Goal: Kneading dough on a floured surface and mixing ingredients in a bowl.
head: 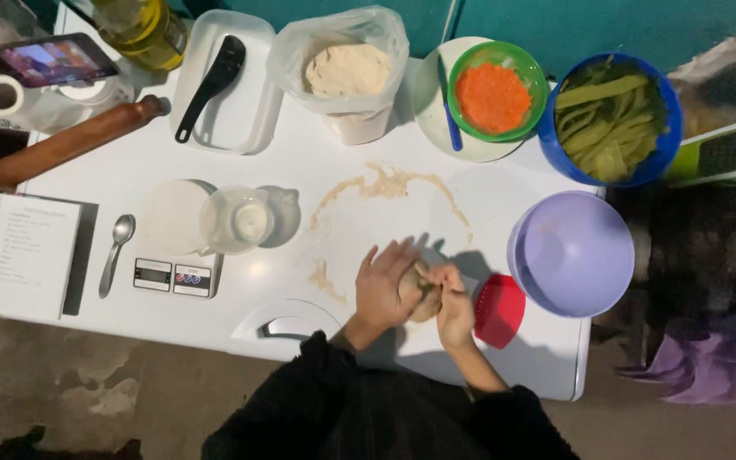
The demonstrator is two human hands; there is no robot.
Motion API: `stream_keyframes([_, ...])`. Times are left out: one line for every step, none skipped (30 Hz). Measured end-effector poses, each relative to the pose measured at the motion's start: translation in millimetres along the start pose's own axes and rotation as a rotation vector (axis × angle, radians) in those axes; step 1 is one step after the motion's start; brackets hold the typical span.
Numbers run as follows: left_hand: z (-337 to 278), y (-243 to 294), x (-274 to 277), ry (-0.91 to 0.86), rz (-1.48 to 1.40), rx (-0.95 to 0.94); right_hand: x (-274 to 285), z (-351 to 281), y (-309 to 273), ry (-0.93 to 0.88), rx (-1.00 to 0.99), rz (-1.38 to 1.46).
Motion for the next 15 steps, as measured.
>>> stream_keyframes([-1,-5,-3,-0.009,0.002,0.0,1,-3,-1,0.007,-0.001,0.006])
stream_keyframes([-4,1,-8,0.005,0.049,-0.141,8,-10,-2,0.081,0.016,0.185])
stream_keyframes([-9,7,-13,0.019,0.094,-0.282,15,-18,-2,0.155,0.035,0.363])
stream_keyframes([2,-3,-16,0.019,0.093,-0.287,16,-11,3,0.156,0.04,0.362])
stream_keyframes([10,-7,-23,-0.058,0.12,-0.391,20,-7,5,0.238,0.082,0.272])
stream_keyframes([10,-10,-31,-0.135,0.143,-0.486,23,-10,7,0.319,0.114,0.181])
stream_keyframes([26,-21,-36,-0.135,0.139,-0.483,28,6,11,0.319,0.111,0.178])
stream_keyframes([43,-29,-44,-0.206,0.119,-0.552,36,22,11,0.403,0.086,-0.048])
stream_keyframes([58,-36,-52,-0.278,0.1,-0.62,43,35,11,0.486,0.059,-0.274])
stream_keyframes([79,-42,-58,-0.288,0.09,-0.629,51,55,10,0.501,0.059,-0.277])
stream_keyframes([99,-51,-65,-0.331,0.064,-0.605,57,72,9,0.517,0.093,-0.303])
stream_keyframes([110,-60,-71,-0.377,0.039,-0.57,60,83,11,0.526,0.118,-0.327])
stream_keyframes([103,-55,-75,-0.388,0.031,-0.569,66,86,4,0.537,0.109,-0.327])
stream_keyframes([99,-56,-78,-0.422,0.036,-0.495,67,94,-1,0.495,0.062,-0.362])
stream_keyframes([96,-57,-80,-0.456,0.042,-0.42,69,104,-6,0.452,0.016,-0.397])
Point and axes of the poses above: each hand's wrist, its own z-axis towards the middle knuckle, its own x-axis out of the back of the hand, y = z × x, the point moved 6 cm from there along z, towards the middle knuckle, and after that the axes turned 10 degrees about -y, right-handed, at the moved point
